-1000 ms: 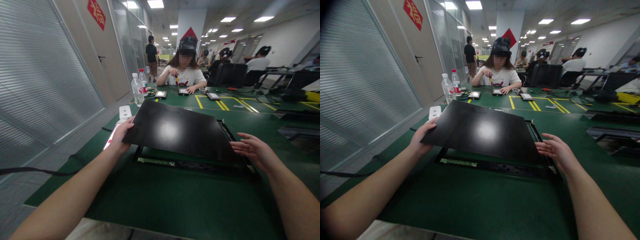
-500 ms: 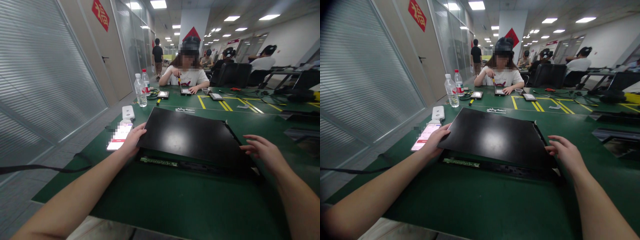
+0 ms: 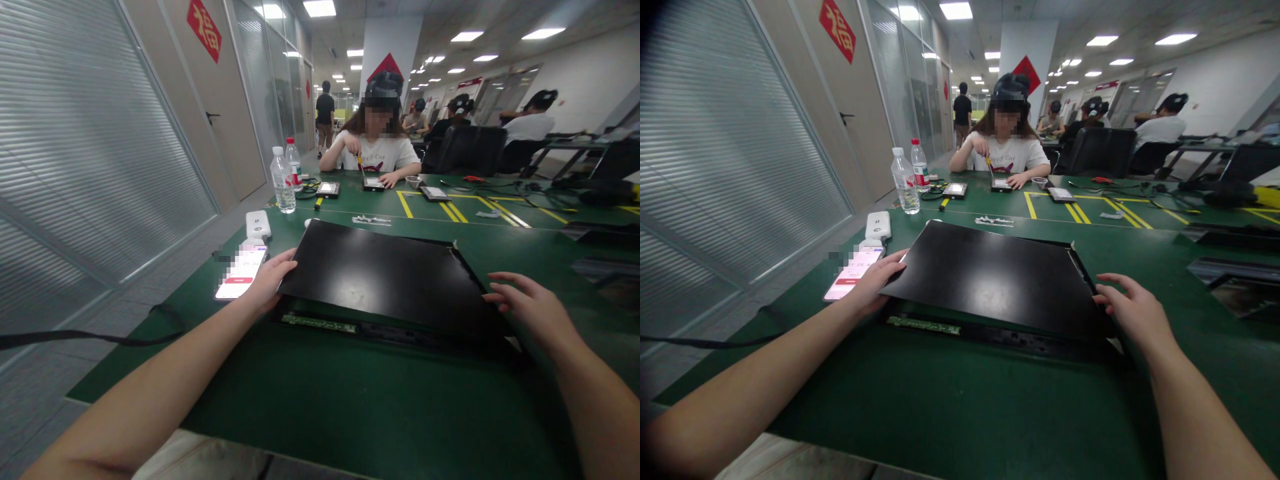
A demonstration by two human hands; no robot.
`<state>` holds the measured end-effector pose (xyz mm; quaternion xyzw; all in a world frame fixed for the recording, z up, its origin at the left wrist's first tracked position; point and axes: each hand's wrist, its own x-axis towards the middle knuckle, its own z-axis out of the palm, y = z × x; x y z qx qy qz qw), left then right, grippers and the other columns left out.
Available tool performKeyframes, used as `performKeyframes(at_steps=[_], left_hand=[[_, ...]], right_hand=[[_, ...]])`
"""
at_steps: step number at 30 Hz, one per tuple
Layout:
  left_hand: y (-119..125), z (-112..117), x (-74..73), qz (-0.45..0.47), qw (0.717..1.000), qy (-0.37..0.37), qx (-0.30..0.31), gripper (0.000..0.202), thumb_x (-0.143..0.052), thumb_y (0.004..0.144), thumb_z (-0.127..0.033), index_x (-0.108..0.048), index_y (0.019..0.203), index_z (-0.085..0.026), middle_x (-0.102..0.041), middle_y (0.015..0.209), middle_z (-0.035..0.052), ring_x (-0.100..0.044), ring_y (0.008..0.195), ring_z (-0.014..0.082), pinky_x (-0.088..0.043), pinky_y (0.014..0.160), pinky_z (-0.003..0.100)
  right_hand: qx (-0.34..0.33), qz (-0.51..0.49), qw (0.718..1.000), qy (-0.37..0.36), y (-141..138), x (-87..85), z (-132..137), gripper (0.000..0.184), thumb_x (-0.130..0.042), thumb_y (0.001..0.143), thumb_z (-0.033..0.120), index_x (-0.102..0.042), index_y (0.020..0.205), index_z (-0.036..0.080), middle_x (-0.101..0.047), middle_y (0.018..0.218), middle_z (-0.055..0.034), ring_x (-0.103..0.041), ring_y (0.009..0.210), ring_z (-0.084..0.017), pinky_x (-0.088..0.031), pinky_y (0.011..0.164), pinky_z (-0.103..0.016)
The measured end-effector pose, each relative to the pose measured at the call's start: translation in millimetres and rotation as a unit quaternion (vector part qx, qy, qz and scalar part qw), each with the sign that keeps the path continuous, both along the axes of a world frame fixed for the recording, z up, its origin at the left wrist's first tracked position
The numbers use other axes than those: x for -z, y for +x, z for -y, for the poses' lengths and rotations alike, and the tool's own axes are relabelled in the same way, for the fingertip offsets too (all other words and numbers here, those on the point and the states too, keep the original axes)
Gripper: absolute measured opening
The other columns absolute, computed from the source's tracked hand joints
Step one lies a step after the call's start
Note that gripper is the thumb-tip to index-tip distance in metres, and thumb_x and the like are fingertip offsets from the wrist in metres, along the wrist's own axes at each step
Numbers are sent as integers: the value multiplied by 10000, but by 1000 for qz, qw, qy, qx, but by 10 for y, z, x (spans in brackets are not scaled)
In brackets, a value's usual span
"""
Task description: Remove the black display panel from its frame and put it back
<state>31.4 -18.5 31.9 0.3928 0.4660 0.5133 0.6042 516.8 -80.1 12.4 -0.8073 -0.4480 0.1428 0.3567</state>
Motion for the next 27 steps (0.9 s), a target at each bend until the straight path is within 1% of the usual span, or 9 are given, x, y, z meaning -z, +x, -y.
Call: performKeyframes(at_steps=[3, 5, 9, 15, 21, 27], left_hand=[[3, 0, -8, -3, 1000, -7, 2, 504, -670, 849, -74, -813, 1330, -124, -864, 913, 62, -721, 670, 171, -570, 623, 233], [0, -2, -8, -5, 1000, -9, 5, 500, -664, 863, -71, -811, 1338, -127, -864, 920, 62, -728, 680, 171, -568, 620, 228], [-8, -8, -2, -9, 1000, -18, 6, 513, -650, 882, -57, -792, 1371, -115, -869, 950, 77, -743, 697, 171, -582, 646, 230], [-25, -17, 12, -9, 999, -23, 22, 566, -664, 889, -45, -749, 1446, -100, -875, 999, 111, -781, 747, 202, -609, 680, 257], [-16, -20, 10, -3, 1000, -24, 14, 511, -645, 913, -26, -777, 1400, -106, -879, 995, 102, -770, 714, 175, -616, 692, 239], [-20, -34, 36, -5, 1000, -21, 22, 515, -697, 894, -44, -784, 1395, -130, -882, 1028, 107, -794, 763, 187, -625, 701, 234]], right_hand=[[16, -33, 999, -29, -53, -54, 12, 623, -639, 633, 626, -775, 1130, 276, -815, 792, -80, -714, 740, -299, -518, 738, -445], [17, -29, 999, -25, -71, -73, 16, 605, -642, 625, 620, -774, 1107, 279, -807, 774, -74, -708, 738, -302, -511, 747, -452], [19, -24, 999, -20, -65, -60, 12, 590, -637, 633, 626, -775, 1086, 273, -805, 764, -74, -708, 722, -303, -511, 743, -453], [29, -4, 999, -28, -50, -46, 13, 574, -638, 651, 618, -778, 1088, 275, -807, 767, -73, -723, 712, -301, -506, 698, -435], [26, 20, 999, -27, -75, -62, 10, 535, -618, 673, 604, -782, 1064, 277, -807, 756, -68, -727, 701, -299, -508, 678, -422], [24, 25, 999, -40, -34, -18, -5, 517, -624, 682, 602, -780, 1054, 279, -813, 770, -57, -739, 727, -297, -519, 685, -416]])
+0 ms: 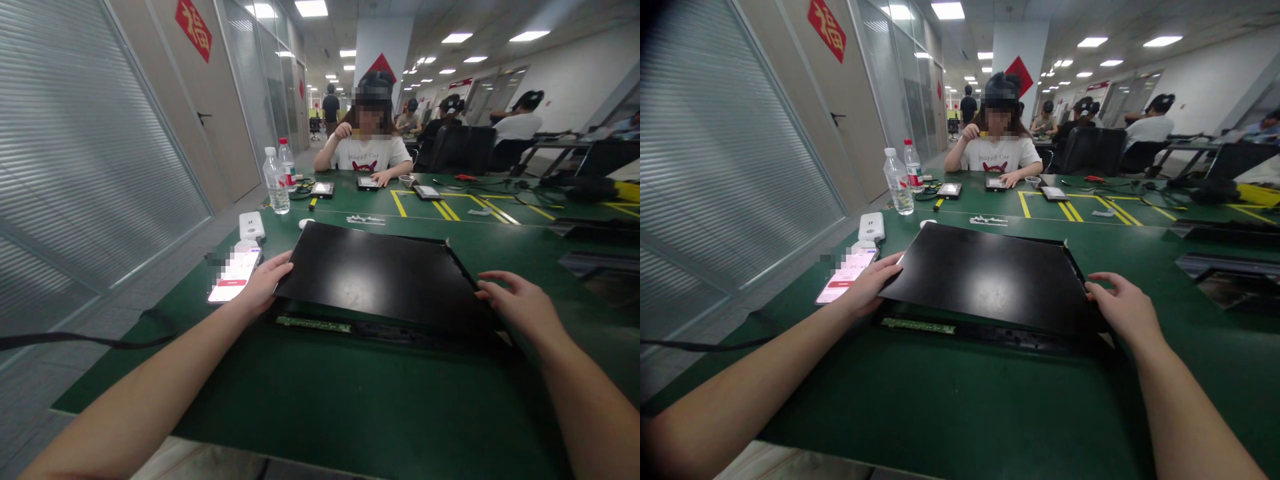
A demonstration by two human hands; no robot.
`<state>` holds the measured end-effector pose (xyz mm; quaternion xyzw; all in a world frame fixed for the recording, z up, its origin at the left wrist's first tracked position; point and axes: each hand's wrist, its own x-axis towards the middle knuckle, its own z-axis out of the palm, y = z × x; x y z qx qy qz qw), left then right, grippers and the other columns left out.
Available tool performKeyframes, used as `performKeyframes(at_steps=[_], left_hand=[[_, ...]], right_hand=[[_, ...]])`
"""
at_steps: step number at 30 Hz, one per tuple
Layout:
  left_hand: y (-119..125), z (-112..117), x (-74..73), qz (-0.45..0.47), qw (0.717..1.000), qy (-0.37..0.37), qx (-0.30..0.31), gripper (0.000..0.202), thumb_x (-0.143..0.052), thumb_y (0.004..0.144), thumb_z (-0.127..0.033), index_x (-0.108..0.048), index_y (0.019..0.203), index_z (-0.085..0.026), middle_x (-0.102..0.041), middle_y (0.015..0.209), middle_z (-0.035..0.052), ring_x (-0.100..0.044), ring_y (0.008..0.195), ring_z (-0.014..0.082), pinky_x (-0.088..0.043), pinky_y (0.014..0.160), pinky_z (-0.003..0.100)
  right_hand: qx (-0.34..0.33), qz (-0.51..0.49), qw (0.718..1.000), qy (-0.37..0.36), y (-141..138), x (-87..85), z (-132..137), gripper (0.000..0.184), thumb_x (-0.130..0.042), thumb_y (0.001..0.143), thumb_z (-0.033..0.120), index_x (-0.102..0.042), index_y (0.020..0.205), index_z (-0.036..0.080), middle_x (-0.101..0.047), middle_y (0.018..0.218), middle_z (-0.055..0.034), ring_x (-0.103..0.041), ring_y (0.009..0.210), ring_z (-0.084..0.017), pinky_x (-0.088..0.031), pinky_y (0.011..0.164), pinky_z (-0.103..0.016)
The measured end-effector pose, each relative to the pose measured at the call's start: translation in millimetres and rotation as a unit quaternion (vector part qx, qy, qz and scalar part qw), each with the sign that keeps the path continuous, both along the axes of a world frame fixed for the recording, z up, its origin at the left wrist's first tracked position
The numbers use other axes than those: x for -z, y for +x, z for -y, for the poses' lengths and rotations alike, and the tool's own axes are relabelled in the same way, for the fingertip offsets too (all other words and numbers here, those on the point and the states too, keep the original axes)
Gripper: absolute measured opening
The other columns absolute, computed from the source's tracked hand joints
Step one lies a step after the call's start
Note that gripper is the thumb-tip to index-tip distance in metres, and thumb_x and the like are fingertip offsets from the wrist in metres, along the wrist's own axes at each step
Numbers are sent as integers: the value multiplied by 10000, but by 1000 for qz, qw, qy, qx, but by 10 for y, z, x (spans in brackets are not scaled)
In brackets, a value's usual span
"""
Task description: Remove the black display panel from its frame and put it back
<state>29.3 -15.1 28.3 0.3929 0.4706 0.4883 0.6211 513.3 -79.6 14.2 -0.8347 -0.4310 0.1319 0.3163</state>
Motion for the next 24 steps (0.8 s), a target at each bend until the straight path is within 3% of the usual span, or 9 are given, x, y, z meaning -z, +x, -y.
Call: performKeyframes(at_steps=[6, 12, 24], left_hand=[[3, 8, -1, -3, 1000, 1, 8, 500, -698, 913, -52, -779, 1400, -132, -882, 1031, 106, -792, 751, 181, -626, 706, 231], [22, 25, -26, -8, 1000, -2, 10, 491, -671, 934, -35, -773, 1407, -120, -880, 995, 102, -768, 697, 162, -615, 692, 223], [0, 25, -10, -9, 1000, 0, 22, 556, -715, 908, -64, -749, 1456, -150, -879, 1055, 113, -804, 813, 211, -637, 750, 267]], right_hand=[[-11, 39, 999, 18, 66, 90, -18, 510, -621, 703, 630, -790, 1040, 287, -809, 759, -50, -740, 699, -290, -502, 650, -411], [-8, 53, 998, -25, 7, 32, -16, 470, -609, 712, 617, -789, 1009, 301, -812, 805, -56, -751, 787, -314, -513, 701, -422], [-17, 112, 993, -30, 17, 28, -23, 415, -590, 727, 610, -804, 905, 302, -759, 717, -58, -723, 743, -323, -526, 708, -434]])
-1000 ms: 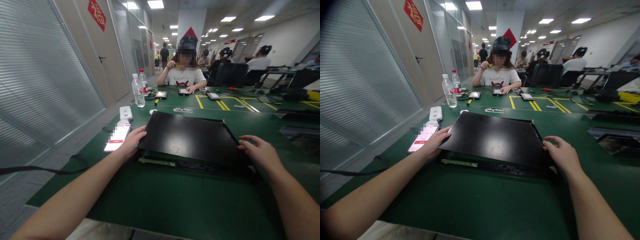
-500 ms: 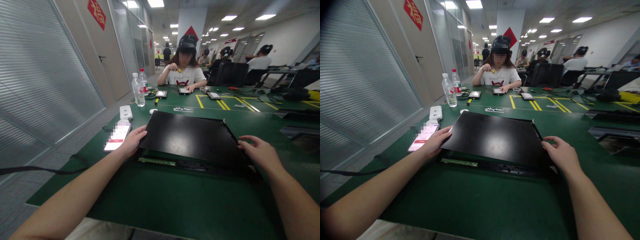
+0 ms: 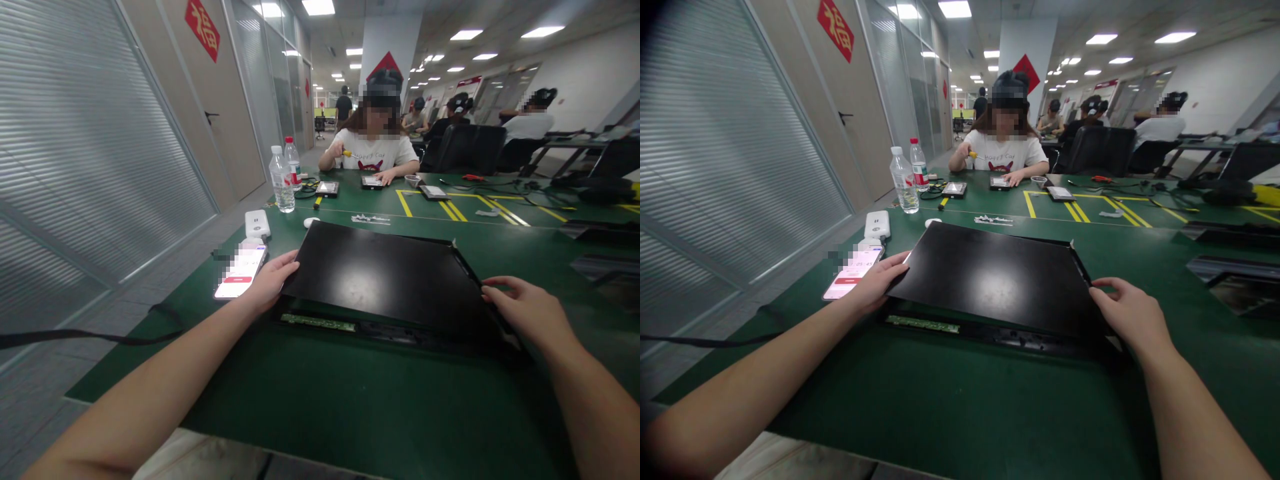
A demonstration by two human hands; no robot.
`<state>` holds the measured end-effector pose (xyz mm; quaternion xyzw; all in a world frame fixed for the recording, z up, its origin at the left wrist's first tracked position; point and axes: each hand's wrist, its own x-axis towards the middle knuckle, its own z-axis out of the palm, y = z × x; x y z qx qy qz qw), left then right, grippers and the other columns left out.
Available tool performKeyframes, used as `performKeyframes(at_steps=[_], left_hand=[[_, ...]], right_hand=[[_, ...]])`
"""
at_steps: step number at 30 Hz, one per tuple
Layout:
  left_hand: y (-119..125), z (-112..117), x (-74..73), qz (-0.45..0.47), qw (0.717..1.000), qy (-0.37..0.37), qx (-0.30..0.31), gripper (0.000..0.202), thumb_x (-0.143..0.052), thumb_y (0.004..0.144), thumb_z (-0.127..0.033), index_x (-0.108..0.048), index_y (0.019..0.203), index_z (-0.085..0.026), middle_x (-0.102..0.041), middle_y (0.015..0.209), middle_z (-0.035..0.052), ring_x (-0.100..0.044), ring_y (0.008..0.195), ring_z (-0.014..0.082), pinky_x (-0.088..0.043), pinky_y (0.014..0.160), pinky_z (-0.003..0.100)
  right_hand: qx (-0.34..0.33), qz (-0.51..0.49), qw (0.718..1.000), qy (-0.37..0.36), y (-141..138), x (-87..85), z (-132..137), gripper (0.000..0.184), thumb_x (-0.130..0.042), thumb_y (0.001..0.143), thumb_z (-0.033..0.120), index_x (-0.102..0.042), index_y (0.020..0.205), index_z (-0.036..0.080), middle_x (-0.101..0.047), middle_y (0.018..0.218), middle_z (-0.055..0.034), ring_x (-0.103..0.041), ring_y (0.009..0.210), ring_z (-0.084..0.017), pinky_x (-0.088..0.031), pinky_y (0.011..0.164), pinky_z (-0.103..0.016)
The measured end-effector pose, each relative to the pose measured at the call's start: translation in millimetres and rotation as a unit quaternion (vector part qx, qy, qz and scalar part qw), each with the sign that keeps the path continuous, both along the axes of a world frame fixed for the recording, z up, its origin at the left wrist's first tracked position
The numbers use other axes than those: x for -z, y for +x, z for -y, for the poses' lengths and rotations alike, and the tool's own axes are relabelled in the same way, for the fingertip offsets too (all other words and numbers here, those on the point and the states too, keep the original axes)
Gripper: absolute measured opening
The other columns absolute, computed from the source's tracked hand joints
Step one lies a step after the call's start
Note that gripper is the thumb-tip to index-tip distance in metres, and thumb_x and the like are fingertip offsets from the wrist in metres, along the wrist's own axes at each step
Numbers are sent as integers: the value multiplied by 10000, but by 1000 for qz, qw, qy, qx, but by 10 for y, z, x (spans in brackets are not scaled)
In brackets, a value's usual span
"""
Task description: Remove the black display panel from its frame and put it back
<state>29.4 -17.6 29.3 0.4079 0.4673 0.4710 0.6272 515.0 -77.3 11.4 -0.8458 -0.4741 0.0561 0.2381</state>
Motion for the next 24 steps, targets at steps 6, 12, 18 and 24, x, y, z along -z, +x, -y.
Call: performKeyframes(at_steps=[6, 12, 18, 24], left_hand=[[25, 8, -18, -6, 1000, 9, -8, 523, -725, 893, -73, -779, 1409, -143, -880, 1042, 105, -793, 782, 196, -629, 736, 250], [45, 27, -57, -5, 1000, 0, -17, 503, -651, 923, -41, -785, 1398, -139, -881, 999, 88, -771, 727, 178, -626, 720, 246], [43, 37, -59, -1, 1000, -6, -12, 518, -636, 932, -35, -771, 1420, -141, -880, 1023, 101, -801, 805, 209, -633, 729, 262], [31, 23, -32, -1, 1000, -6, -10, 556, -670, 906, -38, -758, 1444, -148, -880, 1044, 105, -805, 815, 216, -631, 728, 266]], right_hand=[[-9, 10, 1000, -16, -43, -39, 14, 442, -587, 716, 617, -807, 936, 302, -753, 744, -63, -706, 755, -315, -527, 733, -430], [-15, 18, 1000, 13, -8, 5, 6, 423, -601, 702, 636, -815, 881, 318, -753, 694, -46, -709, 691, -312, -527, 681, -429], [-18, 20, 1000, 11, -37, -16, 21, 413, -594, 674, 638, -807, 837, 325, -771, 722, -51, -720, 730, -324, -532, 707, -437], [-21, 27, 999, 22, -16, 2, 7, 408, -594, 674, 650, -807, 813, 330, -766, 714, -53, -697, 694, -309, -518, 684, -419]])
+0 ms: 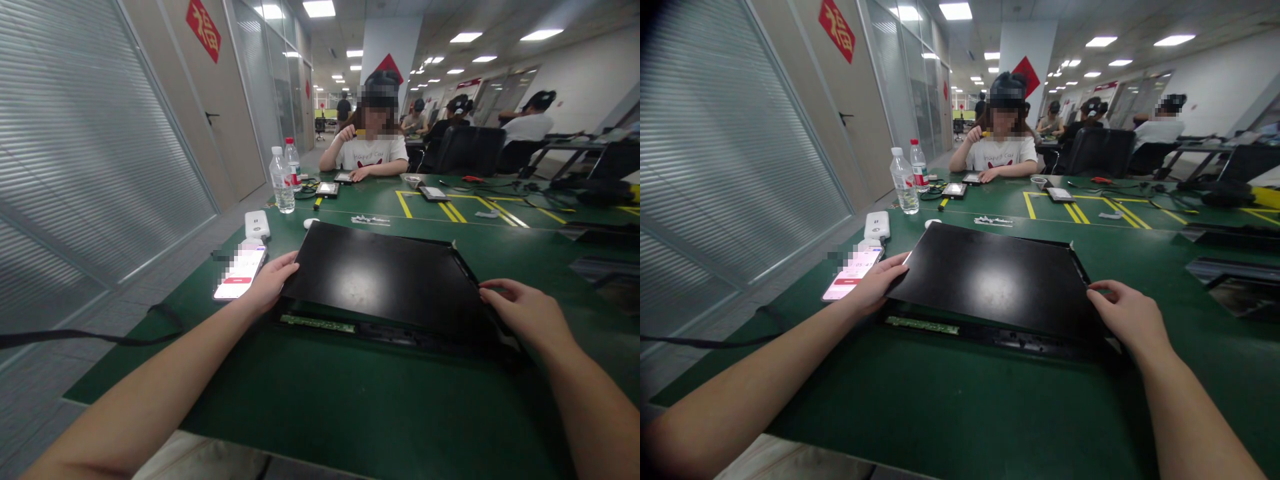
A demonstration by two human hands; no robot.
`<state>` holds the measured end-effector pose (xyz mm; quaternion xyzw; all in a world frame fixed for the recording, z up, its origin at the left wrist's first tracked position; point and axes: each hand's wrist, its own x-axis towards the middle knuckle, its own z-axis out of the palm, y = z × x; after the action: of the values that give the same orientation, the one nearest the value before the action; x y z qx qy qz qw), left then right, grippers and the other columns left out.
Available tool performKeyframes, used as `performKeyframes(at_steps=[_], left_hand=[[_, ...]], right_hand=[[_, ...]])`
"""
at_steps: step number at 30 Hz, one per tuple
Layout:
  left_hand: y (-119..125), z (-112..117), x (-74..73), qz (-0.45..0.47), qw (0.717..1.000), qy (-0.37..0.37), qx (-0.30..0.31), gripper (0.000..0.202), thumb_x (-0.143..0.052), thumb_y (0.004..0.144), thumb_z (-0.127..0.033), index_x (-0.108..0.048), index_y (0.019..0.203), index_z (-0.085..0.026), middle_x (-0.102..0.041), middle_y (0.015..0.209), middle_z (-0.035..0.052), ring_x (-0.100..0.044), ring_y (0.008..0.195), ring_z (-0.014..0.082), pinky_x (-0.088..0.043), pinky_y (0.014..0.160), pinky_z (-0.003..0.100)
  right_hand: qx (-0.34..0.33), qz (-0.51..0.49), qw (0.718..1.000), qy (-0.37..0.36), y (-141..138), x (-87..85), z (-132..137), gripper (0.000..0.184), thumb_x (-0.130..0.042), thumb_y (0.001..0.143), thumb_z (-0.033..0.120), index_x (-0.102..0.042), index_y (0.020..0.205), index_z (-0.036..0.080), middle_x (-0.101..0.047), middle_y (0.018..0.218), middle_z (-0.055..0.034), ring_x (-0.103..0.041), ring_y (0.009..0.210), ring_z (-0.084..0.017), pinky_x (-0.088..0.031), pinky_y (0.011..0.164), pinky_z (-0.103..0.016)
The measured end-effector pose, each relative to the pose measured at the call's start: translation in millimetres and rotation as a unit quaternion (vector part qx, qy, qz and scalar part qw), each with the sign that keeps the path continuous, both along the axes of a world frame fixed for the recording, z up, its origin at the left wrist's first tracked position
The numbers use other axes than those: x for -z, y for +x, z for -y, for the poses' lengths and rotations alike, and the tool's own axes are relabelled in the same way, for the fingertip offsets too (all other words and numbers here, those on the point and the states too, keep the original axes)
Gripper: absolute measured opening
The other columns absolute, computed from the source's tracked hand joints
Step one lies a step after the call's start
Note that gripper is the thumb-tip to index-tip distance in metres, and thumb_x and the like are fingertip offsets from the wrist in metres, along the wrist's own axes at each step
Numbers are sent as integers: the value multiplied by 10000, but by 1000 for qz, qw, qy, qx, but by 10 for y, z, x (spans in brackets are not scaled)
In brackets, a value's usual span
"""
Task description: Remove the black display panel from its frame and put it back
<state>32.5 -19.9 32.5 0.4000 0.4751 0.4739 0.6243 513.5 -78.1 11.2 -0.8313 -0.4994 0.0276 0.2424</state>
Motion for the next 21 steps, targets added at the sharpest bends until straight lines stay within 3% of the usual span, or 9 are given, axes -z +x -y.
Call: performKeyframes(at_steps=[5, 11, 21], left_hand=[[-5, 2, 7, -6, 1000, 3, -4, 531, -688, 901, -50, -776, 1416, -144, -879, 1039, 107, -800, 801, 211, -637, 748, 269], [5, 12, -15, -9, 1000, 14, -3, 572, -752, 860, -64, -772, 1424, -157, -880, 1086, 111, -825, 951, 261, -643, 782, 281], [9, 4, -22, -13, 999, 3, -30, 505, -694, 893, -64, -797, 1381, -144, -877, 1105, 113, -818, 924, 235, -655, 813, 280]], right_hand=[[2, -6, 1000, -10, 0, -19, 8, 396, -590, 685, 628, -813, 816, 328, -767, 727, -56, -704, 718, -315, -528, 693, -423], [6, -3, 1000, -22, 3, -7, 1, 384, -596, 703, 610, -808, 828, 315, -763, 756, -69, -709, 779, -321, -535, 730, -426], [7, -10, 1000, -7, 70, 63, -26, 353, -608, 692, 572, -806, 812, 306, -781, 808, -69, -710, 816, -312, -528, 735, -409]])
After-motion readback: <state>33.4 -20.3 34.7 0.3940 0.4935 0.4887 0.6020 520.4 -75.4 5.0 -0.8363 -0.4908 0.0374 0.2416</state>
